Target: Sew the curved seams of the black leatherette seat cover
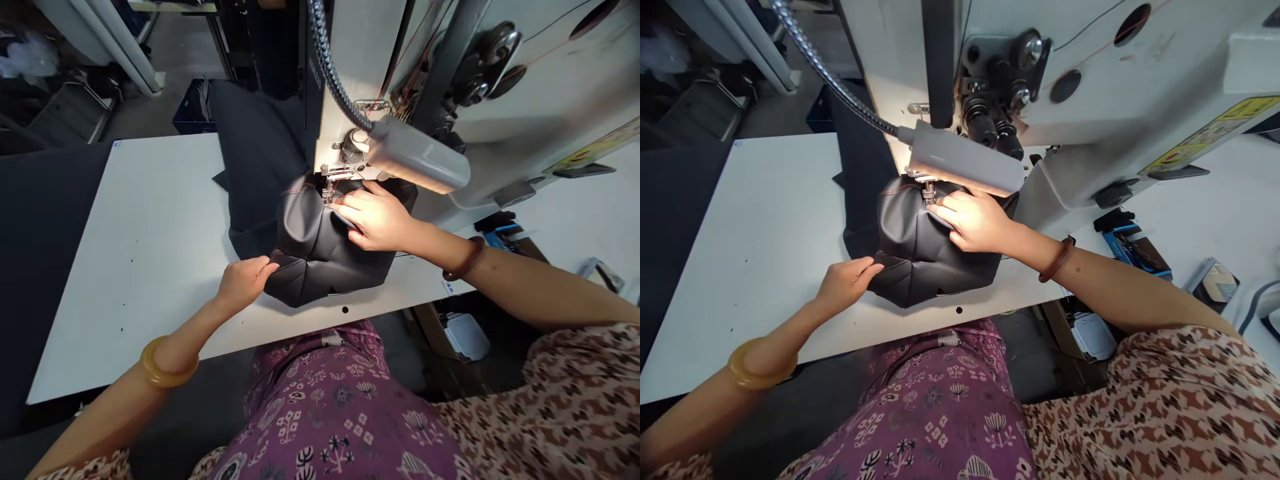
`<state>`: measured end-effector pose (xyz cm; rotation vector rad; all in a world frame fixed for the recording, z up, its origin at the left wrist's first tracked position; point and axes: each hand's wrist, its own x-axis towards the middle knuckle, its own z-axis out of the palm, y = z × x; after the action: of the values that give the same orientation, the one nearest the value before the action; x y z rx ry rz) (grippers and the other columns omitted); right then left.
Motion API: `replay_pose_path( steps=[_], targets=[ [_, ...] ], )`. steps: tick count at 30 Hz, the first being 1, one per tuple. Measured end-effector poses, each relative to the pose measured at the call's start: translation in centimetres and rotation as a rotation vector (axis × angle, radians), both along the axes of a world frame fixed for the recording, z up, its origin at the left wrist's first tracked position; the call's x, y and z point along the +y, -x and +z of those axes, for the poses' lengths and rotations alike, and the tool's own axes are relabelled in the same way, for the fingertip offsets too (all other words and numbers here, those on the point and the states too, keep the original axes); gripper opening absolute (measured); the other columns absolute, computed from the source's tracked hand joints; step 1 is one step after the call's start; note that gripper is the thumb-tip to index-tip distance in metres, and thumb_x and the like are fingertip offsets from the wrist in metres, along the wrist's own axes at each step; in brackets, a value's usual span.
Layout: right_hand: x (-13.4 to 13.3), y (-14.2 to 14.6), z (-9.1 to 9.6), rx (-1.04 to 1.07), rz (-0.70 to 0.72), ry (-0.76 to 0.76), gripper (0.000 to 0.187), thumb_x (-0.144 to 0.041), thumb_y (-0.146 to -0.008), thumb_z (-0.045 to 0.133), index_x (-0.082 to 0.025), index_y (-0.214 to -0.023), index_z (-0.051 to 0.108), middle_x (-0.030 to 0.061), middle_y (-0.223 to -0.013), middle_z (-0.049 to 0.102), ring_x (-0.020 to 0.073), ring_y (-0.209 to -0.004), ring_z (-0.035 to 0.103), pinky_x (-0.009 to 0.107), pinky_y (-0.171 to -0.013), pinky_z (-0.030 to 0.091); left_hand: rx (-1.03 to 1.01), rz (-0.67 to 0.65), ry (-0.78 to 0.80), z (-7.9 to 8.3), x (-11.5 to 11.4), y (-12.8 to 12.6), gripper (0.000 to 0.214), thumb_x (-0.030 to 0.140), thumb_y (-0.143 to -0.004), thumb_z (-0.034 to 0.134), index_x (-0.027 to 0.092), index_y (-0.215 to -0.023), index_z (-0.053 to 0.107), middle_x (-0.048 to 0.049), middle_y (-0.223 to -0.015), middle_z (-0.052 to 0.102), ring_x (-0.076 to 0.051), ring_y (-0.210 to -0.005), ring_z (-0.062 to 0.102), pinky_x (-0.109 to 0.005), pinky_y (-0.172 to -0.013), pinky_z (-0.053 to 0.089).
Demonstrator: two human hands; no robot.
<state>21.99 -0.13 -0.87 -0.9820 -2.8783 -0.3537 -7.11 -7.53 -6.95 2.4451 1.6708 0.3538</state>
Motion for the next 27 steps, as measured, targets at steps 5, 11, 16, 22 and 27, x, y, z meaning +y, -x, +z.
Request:
replay_pose_path(
  steps=[5, 11, 16, 22, 27],
  targets=[
    [-0.3, 0.7, 0.5, -0.024, -0.058, 0.074, 0.035, -0.025, -0.082, 0.042, -0.013, -0.108, 0.062, 0.0111, -0.106, 0.064, 0.0253, -0.093, 0.054, 0.039, -0.083, 0.037, 0.126, -0.339, -0.393, 4.4, 1.7, -1.1, 0.034, 0.036, -0.093, 0.044, 0.020, -0.067, 0.059, -0.0015, -0.061, 0.061, -0.018, -0.062, 0.056, -0.029, -0.058, 0.041],
    [-1.8, 1.0, 0.2, -0.012, -0.040, -0.035, 0.033, -0.022, -0.090, 0.038, -0.016, -0.114, 0.059, 0.0100, -0.114, 0.063, 0.0256, -0.103, 0.054, 0.043, -0.095, 0.030, 0.266, -0.673, -0.539, 8.6, 8.0, -6.0, 0.047, 0.050, -0.082, 0.061, 0.013, -0.110, 0.062, -0.0127, -0.108, 0.064, -0.028, -0.102, 0.058, -0.042, -0.087, 0.045],
    [-2.0, 0.9, -0.4, -0.023, -0.032, -0.075, 0.036, -0.018, -0.095, 0.029, -0.017, -0.123, 0.053, 0.0080, -0.119, 0.063, 0.0221, -0.109, 0.054, 0.041, -0.092, 0.031, 0.274, -0.642, -0.415, 7.9, 8.9, -6.3, 0.023, 0.037, -0.084, 0.054, 0.017, -0.082, 0.067, -0.0084, -0.095, 0.066, -0.027, -0.094, 0.059, -0.043, -0.078, 0.043],
    [-1.8, 0.8, -0.1, -0.079, -0.038, -0.079, 0.039, -0.016, -0.098, 0.022, -0.018, -0.123, 0.052, 0.0071, -0.118, 0.063, 0.0206, -0.113, 0.053, 0.039, -0.082, 0.035, 0.277, -0.629, -0.433, 7.2, 7.9, -6.0, 0.022, 0.018, -0.085, 0.044, 0.019, -0.085, 0.066, -0.0041, -0.084, 0.069, -0.023, -0.087, 0.060, -0.039, -0.069, 0.037],
    [-1.4, 0.8, 0.1, -0.078, -0.015, -0.078, 0.038, -0.016, -0.097, 0.025, -0.017, -0.121, 0.054, 0.0066, -0.116, 0.065, 0.0211, -0.112, 0.055, 0.039, -0.080, 0.037, 0.328, -0.578, -0.581, 6.6, 7.2, -6.3, 0.023, 0.017, -0.085, 0.042, 0.018, -0.087, 0.064, -0.0032, -0.085, 0.070, -0.022, -0.081, 0.059, -0.038, -0.064, 0.034]
  ],
)
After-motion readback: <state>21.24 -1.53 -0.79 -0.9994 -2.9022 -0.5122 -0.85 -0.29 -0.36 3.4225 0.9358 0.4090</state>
